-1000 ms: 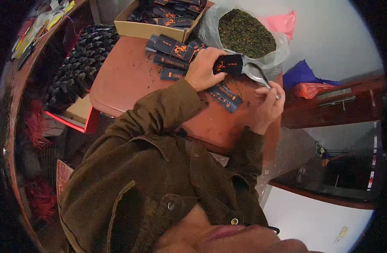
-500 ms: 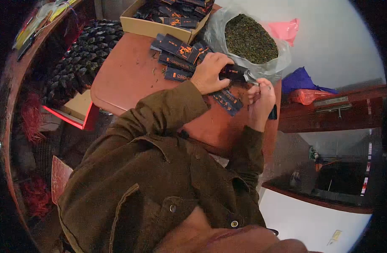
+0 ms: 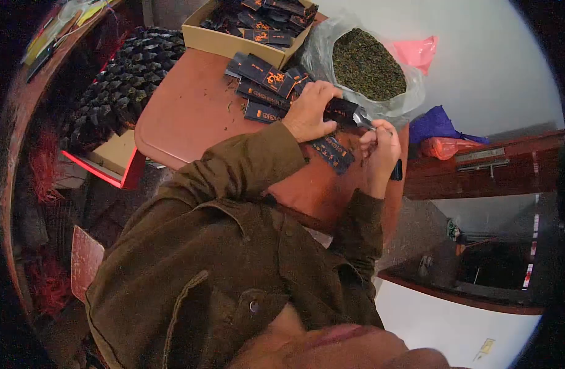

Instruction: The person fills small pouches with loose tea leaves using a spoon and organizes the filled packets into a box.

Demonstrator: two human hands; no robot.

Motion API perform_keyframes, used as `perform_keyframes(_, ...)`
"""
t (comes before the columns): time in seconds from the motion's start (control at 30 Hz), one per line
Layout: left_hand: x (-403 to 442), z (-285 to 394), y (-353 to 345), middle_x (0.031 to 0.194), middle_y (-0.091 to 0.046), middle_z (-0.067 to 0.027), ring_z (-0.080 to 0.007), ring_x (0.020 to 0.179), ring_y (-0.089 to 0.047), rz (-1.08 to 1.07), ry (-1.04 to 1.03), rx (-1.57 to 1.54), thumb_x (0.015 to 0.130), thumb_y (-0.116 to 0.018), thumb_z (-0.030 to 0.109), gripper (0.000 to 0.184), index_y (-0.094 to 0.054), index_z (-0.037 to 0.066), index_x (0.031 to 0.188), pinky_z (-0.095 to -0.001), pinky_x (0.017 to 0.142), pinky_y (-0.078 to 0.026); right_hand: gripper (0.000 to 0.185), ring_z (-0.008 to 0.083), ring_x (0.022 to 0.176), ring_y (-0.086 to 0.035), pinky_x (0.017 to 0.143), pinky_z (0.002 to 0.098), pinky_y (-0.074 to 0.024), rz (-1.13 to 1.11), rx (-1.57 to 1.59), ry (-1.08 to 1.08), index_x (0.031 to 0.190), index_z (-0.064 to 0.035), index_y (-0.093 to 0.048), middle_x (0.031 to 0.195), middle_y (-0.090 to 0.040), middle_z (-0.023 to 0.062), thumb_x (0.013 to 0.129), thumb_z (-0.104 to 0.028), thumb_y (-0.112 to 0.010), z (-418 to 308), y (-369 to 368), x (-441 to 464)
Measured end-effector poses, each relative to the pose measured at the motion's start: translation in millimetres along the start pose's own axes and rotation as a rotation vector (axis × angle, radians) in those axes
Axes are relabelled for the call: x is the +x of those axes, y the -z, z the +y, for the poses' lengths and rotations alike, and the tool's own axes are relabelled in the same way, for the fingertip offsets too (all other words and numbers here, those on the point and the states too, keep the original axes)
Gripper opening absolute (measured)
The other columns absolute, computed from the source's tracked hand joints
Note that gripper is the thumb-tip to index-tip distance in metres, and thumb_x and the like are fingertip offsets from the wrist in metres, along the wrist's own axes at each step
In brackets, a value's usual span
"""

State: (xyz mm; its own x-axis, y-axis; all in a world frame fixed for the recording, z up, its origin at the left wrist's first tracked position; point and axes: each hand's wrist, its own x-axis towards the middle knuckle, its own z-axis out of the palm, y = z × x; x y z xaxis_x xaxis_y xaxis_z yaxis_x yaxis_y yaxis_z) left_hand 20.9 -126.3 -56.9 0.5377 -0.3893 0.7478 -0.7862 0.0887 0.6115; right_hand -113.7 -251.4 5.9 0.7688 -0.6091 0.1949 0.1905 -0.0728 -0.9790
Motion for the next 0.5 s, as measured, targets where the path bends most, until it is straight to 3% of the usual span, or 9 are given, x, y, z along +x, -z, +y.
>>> perform_keyframes(0.17,-2.5,-1.3,-1.4,0.105,-0.050,-0.0152,-0.0375,0.104,-0.048,-0.030,0.004,-0.009,0.060,-0.073,0.011,0.052,-0.048,0.007,0.106,-0.0413,0.091,-0.040,0.015,0.0077,0.045,-0.045,0.040,0.0210,-0.0310,0.001,0.097,-0.070,0.099,-0.0072,-0.056,0.060,-0.058,0.0029,0.094,-0.022,-0.054,5.8,9.1,4.3)
perform_keyframes(0.5,-1.4,-8.3,1.8,0.104,-0.051,-0.0160,-0.0365,0.102,-0.049,-0.032,0.030,0.015,0.061,-0.071,0.014,0.051,-0.049,0.004,0.105,-0.0409,0.091,-0.041,0.017,0.0063,0.046,-0.045,0.046,0.0207,-0.0356,0.016,-0.104,0.125,0.101,-0.0038,-0.057,0.061,-0.060,0.0042,0.095,-0.018,-0.051,-1.9,11.7,3.8)
